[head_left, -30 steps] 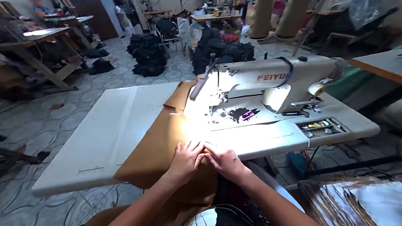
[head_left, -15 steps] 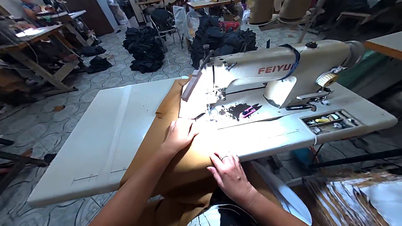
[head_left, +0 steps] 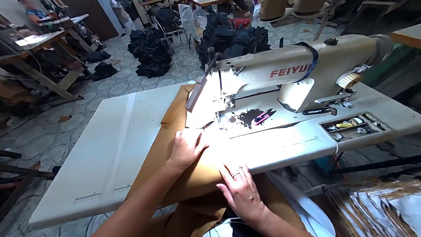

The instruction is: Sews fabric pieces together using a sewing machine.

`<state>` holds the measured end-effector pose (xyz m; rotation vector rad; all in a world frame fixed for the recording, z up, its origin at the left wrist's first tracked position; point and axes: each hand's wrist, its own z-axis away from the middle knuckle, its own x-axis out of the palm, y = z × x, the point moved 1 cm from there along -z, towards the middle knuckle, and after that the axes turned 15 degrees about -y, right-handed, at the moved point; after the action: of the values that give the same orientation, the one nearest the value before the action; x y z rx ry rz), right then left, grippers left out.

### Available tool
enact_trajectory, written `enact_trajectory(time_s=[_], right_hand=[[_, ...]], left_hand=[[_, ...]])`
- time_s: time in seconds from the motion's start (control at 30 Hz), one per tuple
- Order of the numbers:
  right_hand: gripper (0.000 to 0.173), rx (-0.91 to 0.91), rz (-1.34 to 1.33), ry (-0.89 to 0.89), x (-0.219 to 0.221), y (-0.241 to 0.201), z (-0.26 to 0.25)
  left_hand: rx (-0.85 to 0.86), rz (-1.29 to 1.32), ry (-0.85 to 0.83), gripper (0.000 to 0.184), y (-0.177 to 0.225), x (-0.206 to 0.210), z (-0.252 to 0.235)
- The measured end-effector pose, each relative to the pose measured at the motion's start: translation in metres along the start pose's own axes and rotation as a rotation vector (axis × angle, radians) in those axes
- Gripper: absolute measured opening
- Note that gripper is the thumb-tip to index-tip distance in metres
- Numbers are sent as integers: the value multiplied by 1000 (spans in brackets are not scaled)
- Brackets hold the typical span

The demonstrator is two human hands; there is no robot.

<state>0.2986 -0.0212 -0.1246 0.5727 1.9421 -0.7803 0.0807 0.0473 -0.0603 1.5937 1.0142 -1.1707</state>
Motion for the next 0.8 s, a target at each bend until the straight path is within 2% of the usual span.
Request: enact_trajectory(time_s=[0.13,0.27,0.33,0.4,0.47,0.53,0.57,0.7,0.8], right_hand=[[50,25,16,-1,-3,1,3],[53,35,9,-15,-2,-2,5],[54,41,19,-15,-1,-4,6],[56,43,31,-17,0,-5,7],[58,44,41,-7,-1,-6,8],[56,44,22,7,-1,-7,8],[57,45,28,7,0,-8,9],[66,67,74,-53,2,-11,12],[61,73,54,-41,-2,-8,12]], left_hand=[[-58,-11,-10,41,2,-11,7],[-176,25,-254,23,6,-27,9],[-156,25,-267,17,7,-29,11],[19,-9,-108,14,9,-27,16],[271,-45,86,21,15,-28,19],[436,-41,169,26,18,-31,15],[459,-44,171,26,14,-27,10],[354,-29,23,29,-21,5,-10],[228,18,-87,33,-23,15,-12]])
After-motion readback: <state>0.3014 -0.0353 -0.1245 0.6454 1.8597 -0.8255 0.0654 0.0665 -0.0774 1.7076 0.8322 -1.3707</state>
